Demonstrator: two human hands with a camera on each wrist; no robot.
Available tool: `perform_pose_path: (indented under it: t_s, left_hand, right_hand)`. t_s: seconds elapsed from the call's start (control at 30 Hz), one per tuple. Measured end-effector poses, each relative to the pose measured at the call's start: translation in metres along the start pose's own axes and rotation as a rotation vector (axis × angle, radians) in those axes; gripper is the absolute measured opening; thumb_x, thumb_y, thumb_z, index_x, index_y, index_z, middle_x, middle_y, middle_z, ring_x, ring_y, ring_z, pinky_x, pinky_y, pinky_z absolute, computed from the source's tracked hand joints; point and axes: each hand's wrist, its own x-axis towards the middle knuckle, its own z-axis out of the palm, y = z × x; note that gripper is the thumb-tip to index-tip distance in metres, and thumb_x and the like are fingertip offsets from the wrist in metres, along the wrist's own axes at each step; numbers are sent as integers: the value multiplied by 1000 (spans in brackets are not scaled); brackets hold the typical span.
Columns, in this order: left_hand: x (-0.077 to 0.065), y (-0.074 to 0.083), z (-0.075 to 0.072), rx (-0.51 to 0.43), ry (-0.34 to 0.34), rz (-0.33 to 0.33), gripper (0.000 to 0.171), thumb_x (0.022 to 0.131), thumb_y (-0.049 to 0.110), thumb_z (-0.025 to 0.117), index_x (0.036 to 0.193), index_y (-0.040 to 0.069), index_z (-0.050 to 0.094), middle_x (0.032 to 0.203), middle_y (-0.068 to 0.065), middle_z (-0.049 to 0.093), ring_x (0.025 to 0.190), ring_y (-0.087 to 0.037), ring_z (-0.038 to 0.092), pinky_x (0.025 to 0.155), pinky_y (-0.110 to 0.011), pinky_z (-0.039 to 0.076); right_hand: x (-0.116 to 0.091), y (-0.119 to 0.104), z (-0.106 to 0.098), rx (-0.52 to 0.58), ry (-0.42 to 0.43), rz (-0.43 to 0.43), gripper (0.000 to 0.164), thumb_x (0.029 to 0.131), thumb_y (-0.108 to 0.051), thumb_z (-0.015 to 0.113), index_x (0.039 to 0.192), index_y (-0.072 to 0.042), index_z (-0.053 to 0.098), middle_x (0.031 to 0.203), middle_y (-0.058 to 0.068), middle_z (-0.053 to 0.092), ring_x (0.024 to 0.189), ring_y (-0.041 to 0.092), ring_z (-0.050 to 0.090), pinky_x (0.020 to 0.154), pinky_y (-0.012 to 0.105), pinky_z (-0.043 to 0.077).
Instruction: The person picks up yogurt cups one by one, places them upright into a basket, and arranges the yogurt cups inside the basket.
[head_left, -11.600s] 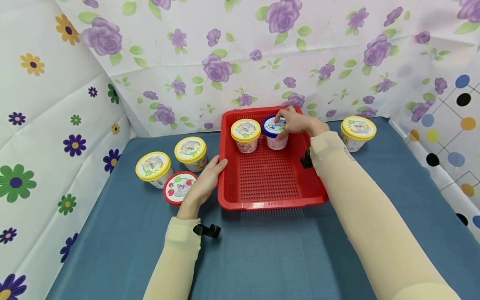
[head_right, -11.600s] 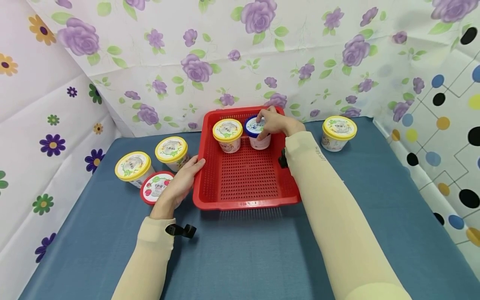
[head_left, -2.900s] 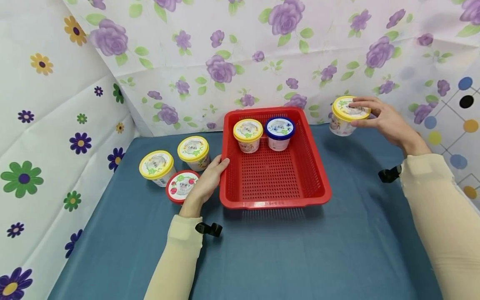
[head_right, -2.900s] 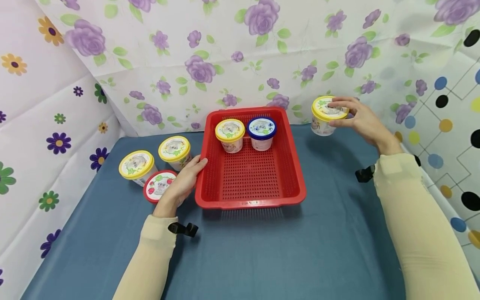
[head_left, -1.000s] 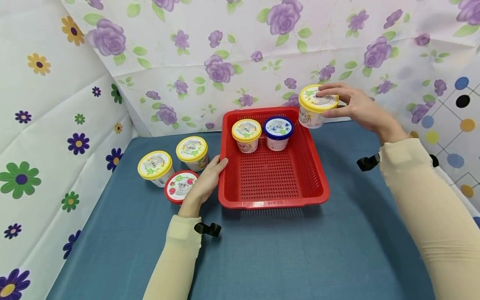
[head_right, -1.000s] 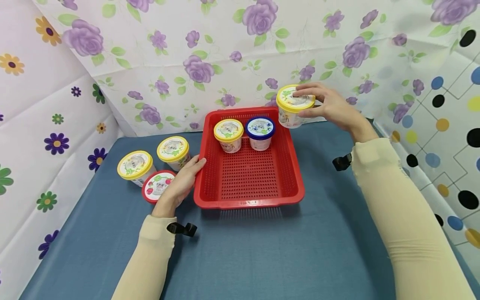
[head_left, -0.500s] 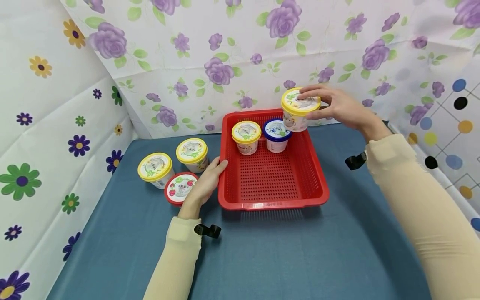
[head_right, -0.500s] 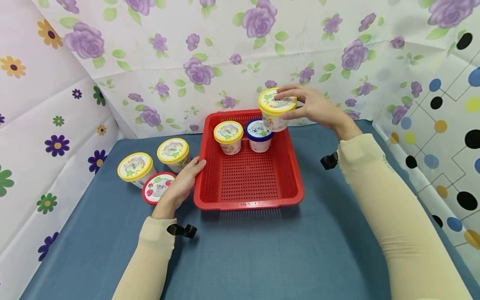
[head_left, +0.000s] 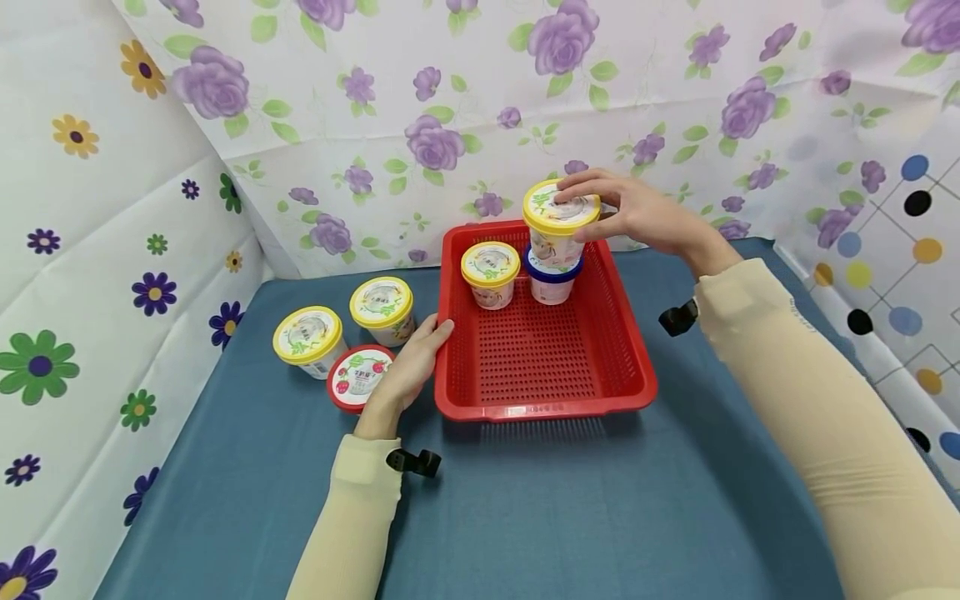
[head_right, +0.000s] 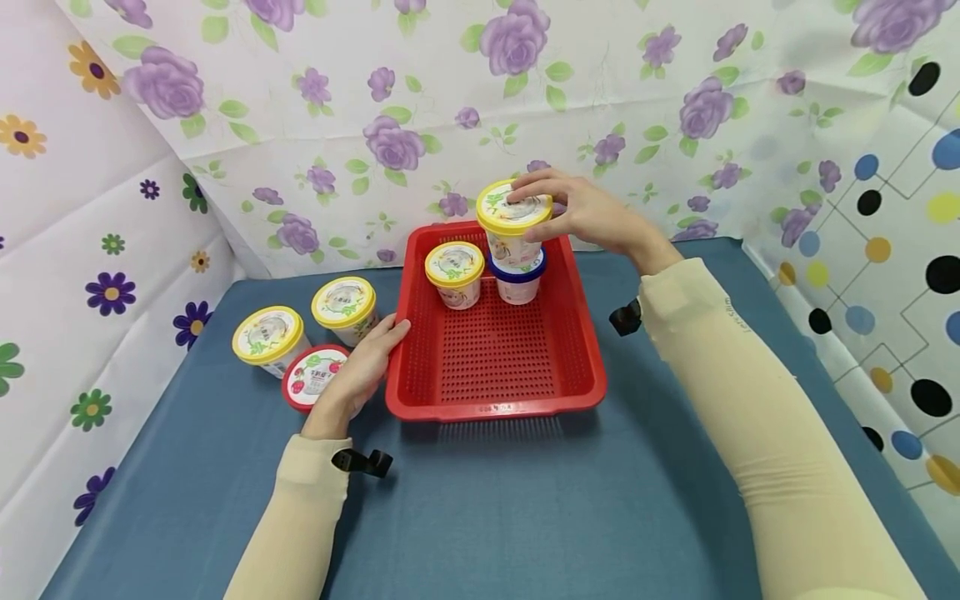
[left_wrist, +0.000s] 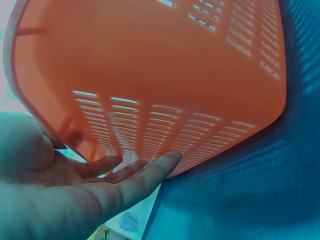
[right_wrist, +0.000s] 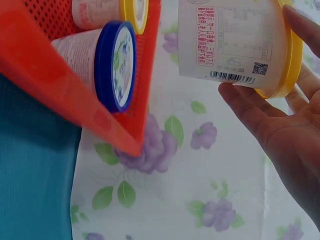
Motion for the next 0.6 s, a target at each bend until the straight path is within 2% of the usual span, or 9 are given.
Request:
perform_pose_path:
  t_s: [0.1,0.33,0.6]
  left_hand:
    - [0,1,0,3,2,-1,56,115,35,36,160,4,26,148,-28,49,131,-46,55,102,-51,54]
    - [-1,0,1,2,-2,-2,56,115,35,36,160,3,25,148,-29,48,132,-46,54,104,-54,52]
    - [1,-1,1,-2,2,7,55,115,33,35,159,2,26,147,-30,48,131,-47,54,104,-56,51]
  right_hand:
    - [4,-2,5,-1,-8,-4,56,94,-19,79,147,-14,61,159,-5,39,148,24,36,113,48,39]
    - [10,-9,17,33,-29,-29,56,94,-17,79,146,-13,62,160,-2,39,148,24,35,118,53,35]
    - [19,-10,31,-4,-20,-50,54,92,-22,80,144,-18,65,156,-6,43,147,18,33,117,51,35]
